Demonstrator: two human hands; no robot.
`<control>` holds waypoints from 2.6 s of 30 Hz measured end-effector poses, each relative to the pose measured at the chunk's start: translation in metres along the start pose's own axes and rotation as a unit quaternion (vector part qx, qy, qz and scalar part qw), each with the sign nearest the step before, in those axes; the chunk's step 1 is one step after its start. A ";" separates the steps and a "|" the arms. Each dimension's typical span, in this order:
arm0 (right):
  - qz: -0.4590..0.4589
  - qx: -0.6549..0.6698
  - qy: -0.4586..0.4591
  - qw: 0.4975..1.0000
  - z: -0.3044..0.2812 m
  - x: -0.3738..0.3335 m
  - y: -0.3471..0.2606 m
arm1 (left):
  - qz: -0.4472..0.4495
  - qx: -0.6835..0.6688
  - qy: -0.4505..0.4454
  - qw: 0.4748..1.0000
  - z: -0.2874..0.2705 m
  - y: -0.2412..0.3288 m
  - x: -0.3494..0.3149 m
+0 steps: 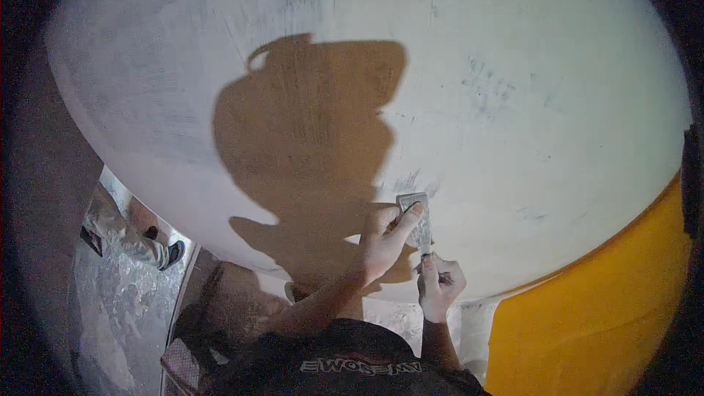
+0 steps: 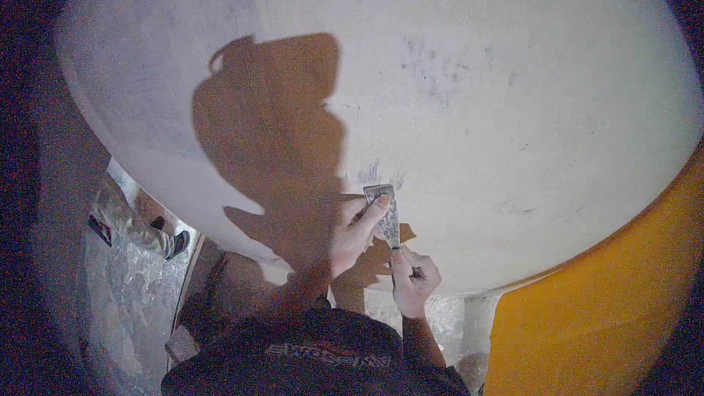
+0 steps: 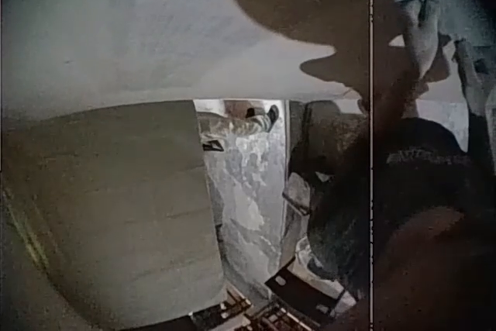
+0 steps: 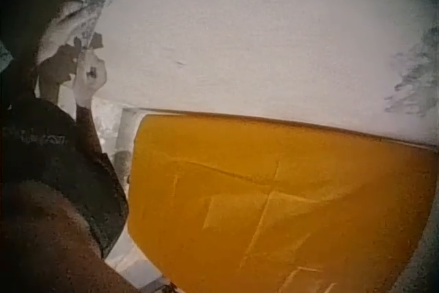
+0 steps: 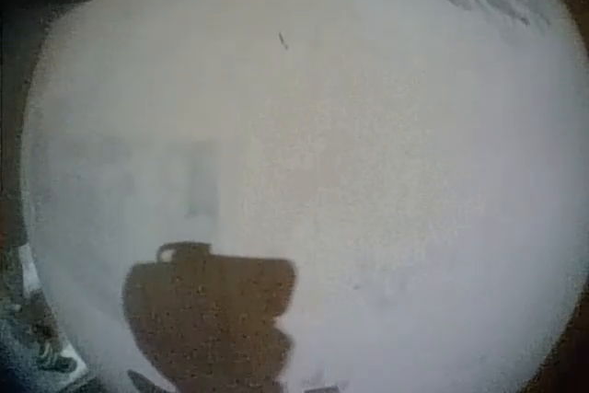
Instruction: Apply plaster or paint to a wall using a brush and a scraper.
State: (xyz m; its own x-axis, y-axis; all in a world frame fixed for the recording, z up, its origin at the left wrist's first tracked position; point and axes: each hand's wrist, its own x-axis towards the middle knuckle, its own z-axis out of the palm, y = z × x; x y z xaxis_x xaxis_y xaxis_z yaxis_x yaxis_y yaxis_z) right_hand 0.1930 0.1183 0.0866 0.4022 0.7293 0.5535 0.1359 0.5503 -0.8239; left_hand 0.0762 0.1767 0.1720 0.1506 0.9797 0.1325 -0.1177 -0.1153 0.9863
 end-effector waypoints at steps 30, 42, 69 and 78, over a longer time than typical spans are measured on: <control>0.014 0.033 -0.003 0.999 0.004 -0.002 -0.013 | 0.048 0.029 0.016 0.998 -0.004 0.008 -0.002; 0.092 0.049 0.015 0.994 -0.001 0.009 -0.018 | 0.073 0.101 0.026 0.992 -0.007 0.014 0.001; 0.078 0.086 -0.007 0.993 -0.003 0.017 -0.027 | 0.115 0.022 0.034 0.993 0.001 0.003 0.015; 0.093 0.085 0.014 0.992 0.003 0.026 -0.039 | 0.097 0.024 0.022 0.995 0.001 0.035 0.009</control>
State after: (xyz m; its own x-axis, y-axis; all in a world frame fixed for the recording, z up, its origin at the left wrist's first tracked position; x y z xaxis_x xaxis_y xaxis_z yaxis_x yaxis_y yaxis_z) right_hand 0.1957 0.1173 0.1332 0.4320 0.8139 0.3885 -0.0960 0.4698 -0.8775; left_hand 0.0744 0.1815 0.2082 0.0865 0.9446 0.3167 -0.0935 -0.3088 0.9465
